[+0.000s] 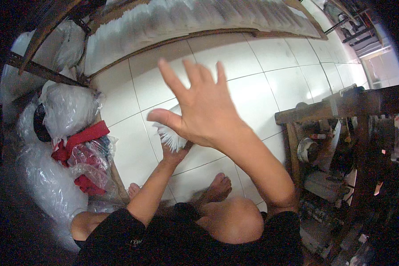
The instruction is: The person sits on the floor and repeatedly folds white plastic shopping bags with 'KLAMBY' printed on them. They pick up a stack, fold each bag individually, and place the folded stack on a nearby wooden shelf.
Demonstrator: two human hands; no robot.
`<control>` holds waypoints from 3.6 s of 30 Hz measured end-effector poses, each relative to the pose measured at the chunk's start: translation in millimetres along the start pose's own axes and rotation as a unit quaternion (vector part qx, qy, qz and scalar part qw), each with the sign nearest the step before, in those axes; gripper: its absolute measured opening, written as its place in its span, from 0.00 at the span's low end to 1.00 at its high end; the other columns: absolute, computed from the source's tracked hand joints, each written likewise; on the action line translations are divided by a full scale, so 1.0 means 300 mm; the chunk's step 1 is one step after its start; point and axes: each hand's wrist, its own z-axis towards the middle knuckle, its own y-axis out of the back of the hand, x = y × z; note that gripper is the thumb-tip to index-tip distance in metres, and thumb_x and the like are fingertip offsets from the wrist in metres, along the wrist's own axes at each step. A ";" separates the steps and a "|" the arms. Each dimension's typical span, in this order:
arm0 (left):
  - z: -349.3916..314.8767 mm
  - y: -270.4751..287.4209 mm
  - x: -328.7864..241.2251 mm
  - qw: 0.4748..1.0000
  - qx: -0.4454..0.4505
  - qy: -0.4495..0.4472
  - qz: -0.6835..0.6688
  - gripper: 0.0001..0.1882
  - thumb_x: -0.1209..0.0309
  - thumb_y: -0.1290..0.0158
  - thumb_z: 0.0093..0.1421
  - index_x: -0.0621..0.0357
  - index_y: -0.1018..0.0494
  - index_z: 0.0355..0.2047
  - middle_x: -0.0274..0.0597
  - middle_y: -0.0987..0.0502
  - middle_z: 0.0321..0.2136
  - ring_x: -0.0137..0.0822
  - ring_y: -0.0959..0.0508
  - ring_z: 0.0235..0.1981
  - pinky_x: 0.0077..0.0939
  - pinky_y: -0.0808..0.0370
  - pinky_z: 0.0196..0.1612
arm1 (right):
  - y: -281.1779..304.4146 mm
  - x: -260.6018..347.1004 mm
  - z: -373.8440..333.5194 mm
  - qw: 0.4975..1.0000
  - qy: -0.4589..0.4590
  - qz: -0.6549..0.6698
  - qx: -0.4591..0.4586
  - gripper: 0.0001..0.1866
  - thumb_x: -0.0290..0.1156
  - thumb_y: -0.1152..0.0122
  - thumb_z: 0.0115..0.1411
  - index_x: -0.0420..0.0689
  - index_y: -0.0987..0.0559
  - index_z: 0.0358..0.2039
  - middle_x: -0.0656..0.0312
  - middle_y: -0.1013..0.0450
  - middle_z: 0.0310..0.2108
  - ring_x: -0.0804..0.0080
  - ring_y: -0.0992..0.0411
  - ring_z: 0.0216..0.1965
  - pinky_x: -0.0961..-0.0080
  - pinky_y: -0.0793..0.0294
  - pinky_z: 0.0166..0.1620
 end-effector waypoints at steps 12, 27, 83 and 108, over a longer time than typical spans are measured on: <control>0.043 -0.006 -0.024 0.999 -0.022 0.046 -0.007 0.45 0.70 0.30 0.38 0.61 0.41 0.55 0.55 0.36 0.52 0.56 0.34 0.55 0.48 0.38 0.62 | 0.037 -0.077 -0.135 0.938 -0.100 0.234 -0.236 0.32 0.46 0.48 0.62 0.37 0.36 0.59 0.44 0.34 0.52 0.53 0.35 0.55 0.57 0.40 0.61; 0.030 -0.017 -0.015 0.999 0.015 -0.030 0.013 0.30 0.68 0.34 0.48 0.66 0.31 0.50 0.51 0.23 0.43 0.54 0.22 0.46 0.45 0.33 0.61 | -0.652 0.047 -0.510 0.869 -0.261 0.353 -0.226 0.38 0.24 0.40 0.52 0.34 0.43 0.63 0.42 0.43 0.61 0.44 0.41 0.62 0.59 0.41 0.63; 0.345 0.271 0.347 0.871 0.216 0.397 0.193 0.47 0.47 0.40 0.46 0.78 0.37 0.53 0.69 0.25 0.45 0.56 0.21 0.44 0.39 0.26 0.51 | -0.575 -0.533 -0.834 0.834 -0.514 0.188 0.070 0.26 0.43 0.35 0.55 0.34 0.26 0.45 0.42 0.27 0.40 0.44 0.29 0.46 0.58 0.30 0.52; 0.257 0.203 0.315 0.897 0.184 0.311 0.255 0.52 0.54 0.42 0.49 0.71 0.53 0.65 0.69 0.40 0.55 0.62 0.36 0.57 0.46 0.36 0.61 | -0.557 -0.357 -0.745 0.866 -0.486 0.104 0.057 0.43 0.32 0.34 0.52 0.32 0.45 0.64 0.40 0.39 0.56 0.43 0.37 0.55 0.54 0.36 0.59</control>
